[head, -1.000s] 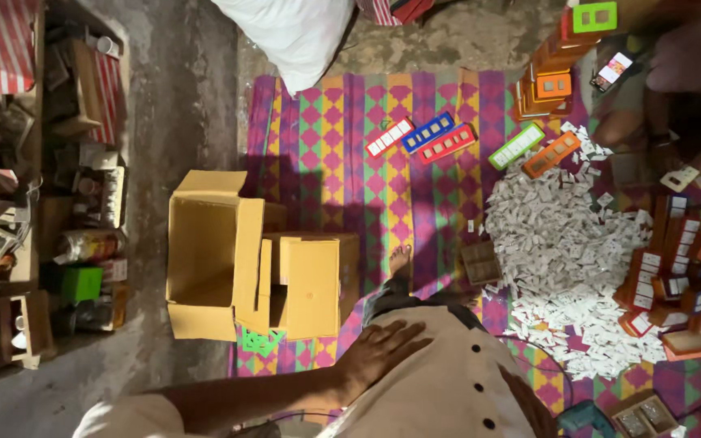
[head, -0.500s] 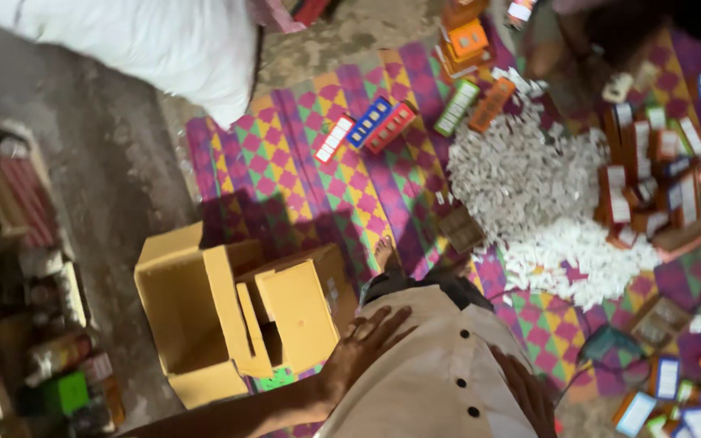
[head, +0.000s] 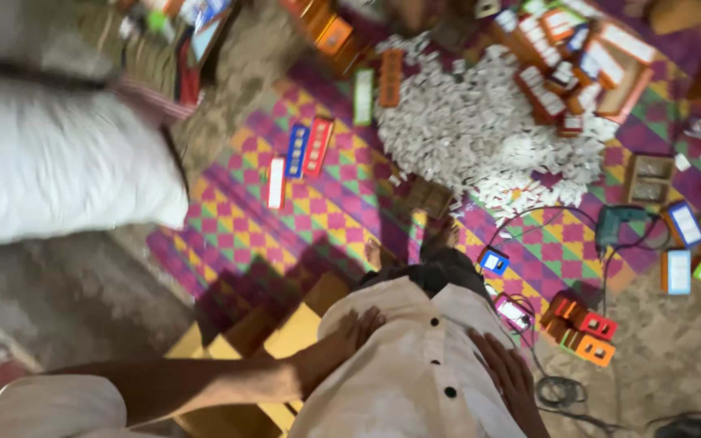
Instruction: The person sits on a patterned mat and assembles small metal components into a wooden box. They pick up metal pieces from a pile and place them into compartments, occasionally moving the box and handling other items nearby.
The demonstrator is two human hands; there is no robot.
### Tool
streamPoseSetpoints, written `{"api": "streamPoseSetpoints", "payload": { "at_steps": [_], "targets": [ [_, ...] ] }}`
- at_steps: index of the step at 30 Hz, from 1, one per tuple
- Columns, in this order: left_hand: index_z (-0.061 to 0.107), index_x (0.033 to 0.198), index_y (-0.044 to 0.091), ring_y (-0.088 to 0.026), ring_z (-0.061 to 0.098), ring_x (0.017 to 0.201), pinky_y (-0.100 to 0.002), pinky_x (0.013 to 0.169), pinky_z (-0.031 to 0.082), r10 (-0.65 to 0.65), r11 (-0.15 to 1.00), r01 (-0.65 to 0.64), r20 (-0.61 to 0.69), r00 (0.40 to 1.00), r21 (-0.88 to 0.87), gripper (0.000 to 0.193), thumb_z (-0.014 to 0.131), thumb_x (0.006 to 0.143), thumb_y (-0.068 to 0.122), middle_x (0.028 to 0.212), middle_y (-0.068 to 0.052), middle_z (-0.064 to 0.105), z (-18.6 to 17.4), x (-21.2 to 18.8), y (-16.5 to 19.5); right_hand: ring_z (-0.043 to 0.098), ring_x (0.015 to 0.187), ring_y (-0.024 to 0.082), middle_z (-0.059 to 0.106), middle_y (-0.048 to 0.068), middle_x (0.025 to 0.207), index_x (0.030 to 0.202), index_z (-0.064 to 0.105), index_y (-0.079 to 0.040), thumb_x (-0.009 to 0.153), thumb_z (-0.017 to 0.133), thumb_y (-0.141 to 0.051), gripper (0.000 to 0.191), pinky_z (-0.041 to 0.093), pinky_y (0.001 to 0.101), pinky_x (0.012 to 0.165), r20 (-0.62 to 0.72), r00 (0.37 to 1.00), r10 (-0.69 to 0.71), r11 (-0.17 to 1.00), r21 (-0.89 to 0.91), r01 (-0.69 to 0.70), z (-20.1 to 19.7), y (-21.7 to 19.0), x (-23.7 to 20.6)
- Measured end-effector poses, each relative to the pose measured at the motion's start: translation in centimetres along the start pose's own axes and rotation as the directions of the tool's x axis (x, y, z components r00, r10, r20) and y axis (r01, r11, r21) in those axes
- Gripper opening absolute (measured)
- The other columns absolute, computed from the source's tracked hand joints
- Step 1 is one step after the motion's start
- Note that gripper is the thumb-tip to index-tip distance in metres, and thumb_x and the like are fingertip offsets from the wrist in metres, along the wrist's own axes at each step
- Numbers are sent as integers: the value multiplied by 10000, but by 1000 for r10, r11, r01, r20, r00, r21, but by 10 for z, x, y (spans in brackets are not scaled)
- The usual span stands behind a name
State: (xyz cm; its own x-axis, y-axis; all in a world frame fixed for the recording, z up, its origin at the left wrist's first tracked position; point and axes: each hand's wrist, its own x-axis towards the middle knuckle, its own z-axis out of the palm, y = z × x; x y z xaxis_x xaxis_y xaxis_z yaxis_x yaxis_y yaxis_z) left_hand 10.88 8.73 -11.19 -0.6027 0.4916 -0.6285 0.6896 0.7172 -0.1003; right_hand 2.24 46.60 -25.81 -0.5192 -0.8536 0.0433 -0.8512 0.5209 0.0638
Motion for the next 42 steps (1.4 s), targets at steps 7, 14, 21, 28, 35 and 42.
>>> {"api": "streamPoseSetpoints", "payload": {
  "at_steps": [7,14,21,28,35,42],
  "targets": [
    [85,1583,-147,-498,309,1433,-487,1132,329,133,990,-132,8,991,-54,1004,615,883,340,1643,-357,144,-11,22,-26,454,1451,195,507,26,1561,1484,488,-71,1035,469,-146,456,343,390,1182,0,991,136,590,803,-81,-27,18,10],
    [101,1583,-141,-498,319,1427,-490,1129,335,227,964,-222,13,974,-149,988,618,883,327,1638,-356,160,-33,73,-44,568,1320,248,591,18,1497,1450,563,-76,1039,540,-175,424,460,381,1082,22,981,191,519,846,-120,-36,52,16],
    [117,1583,-136,-497,329,1420,-493,1125,342,281,933,-281,-35,959,-224,972,622,884,314,1634,-354,176,-63,128,-38,599,1236,237,648,29,1431,1409,586,-83,994,589,-145,419,495,368,1011,-29,964,264,541,832,-123,-34,84,-9],
    [134,1583,-130,-497,339,1414,-497,1122,348,361,903,-363,-51,931,-231,956,625,885,301,1630,-353,191,-83,172,-39,611,1124,253,645,47,1190,1280,646,-129,961,615,-170,322,535,346,930,292,914,280,423,818,-391,-10,93,-60],
    [150,1583,-124,-496,350,1408,-500,1118,354,418,889,-412,-12,908,-199,941,628,886,289,1626,-351,207,-98,192,-61,582,1019,292,617,85,1046,1136,648,-103,961,604,-206,207,504,380,882,343,867,362,379,795,-474,1,75,-71],
    [166,1584,-118,-496,360,1402,-503,1115,361,434,886,-427,2,901,-183,926,631,886,276,1622,-350,223,-109,193,-76,550,983,291,598,88,1044,1082,606,-39,995,560,-196,186,424,387,925,-51,962,268,630,765,-135,4,70,-47]
  ]
}}
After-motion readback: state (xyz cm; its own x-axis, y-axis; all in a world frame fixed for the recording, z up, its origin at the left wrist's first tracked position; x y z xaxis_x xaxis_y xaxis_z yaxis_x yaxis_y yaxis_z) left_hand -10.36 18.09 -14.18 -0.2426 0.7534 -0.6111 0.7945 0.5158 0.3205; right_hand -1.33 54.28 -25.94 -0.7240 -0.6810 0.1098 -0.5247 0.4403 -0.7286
